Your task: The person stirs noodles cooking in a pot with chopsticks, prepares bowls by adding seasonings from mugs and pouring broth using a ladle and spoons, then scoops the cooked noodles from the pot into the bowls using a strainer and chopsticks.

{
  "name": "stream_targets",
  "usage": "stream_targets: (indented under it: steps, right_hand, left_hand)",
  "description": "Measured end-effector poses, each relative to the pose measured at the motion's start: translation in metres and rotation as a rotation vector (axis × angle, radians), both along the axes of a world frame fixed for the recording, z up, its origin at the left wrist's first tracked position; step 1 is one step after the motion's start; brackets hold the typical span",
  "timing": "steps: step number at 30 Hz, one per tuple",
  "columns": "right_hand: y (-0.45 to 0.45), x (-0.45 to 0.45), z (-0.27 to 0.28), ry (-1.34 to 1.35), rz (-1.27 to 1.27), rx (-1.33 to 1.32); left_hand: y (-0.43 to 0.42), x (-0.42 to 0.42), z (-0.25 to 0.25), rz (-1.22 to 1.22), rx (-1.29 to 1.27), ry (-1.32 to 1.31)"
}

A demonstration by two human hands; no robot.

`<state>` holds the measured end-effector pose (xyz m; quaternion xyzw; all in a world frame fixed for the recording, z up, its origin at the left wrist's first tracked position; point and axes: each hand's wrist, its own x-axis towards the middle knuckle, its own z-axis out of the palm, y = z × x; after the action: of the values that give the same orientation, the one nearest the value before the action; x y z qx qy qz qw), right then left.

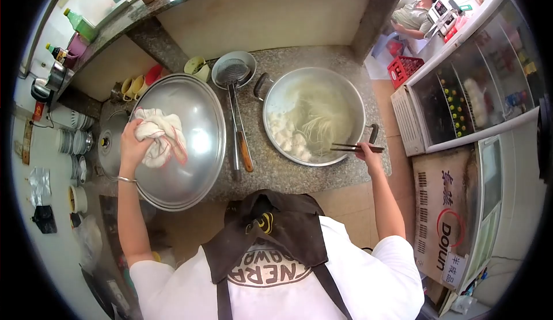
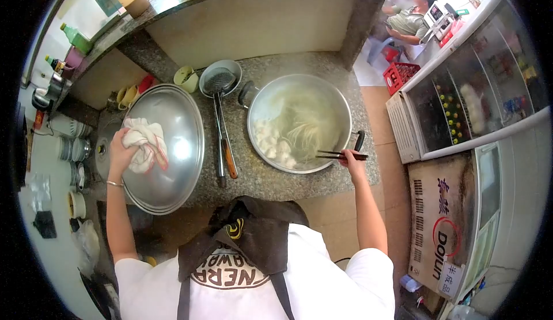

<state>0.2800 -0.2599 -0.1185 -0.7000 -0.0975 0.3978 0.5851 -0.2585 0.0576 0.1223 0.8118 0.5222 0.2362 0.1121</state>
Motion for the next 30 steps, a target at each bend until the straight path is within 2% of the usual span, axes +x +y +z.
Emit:
stream_targets:
  steps: [2, 5, 12, 16, 21, 24, 30]
  right_hand:
    - [-0.015, -0.001, 0.006, 0.053, -0.023, 0.016]
    - [-0.036, 0.004, 0.012, 0.114, -0.208, 0.163]
    - [-0.059, -0.001, 0.054, 0.019, -0.376, 0.309]
    - [-0.074, -0.005, 0.072, -0.135, -0.360, 0.300]
    - [-0.113, -0.014, 0.088, -0.216, -0.364, 0.258]
    - [-0.146, -0.025, 0.115, -0.190, -0.365, 0.218]
    - [-0.233, -0.048, 0.126, -0.131, -0.459, 0.162]
  left_hand:
    - [-0.001, 0.012, 0.004, -0.014, -0.007, 0.005]
    - [0.006, 0.027, 0.001, -0.053, -0.011, 0.016]
    - [0.006, 0.108, 0.007, -0.223, -0.070, 0.033]
    - [-0.002, 0.169, 0.005, -0.354, -0.012, 0.090]
    - [-0.013, 0.254, -0.017, -0.552, -0.045, 0.136]
    - [-0.021, 0.308, -0.049, -0.654, -0.071, 0.143]
    - [-0.046, 0.400, -0.108, -0.818, -0.123, 0.165]
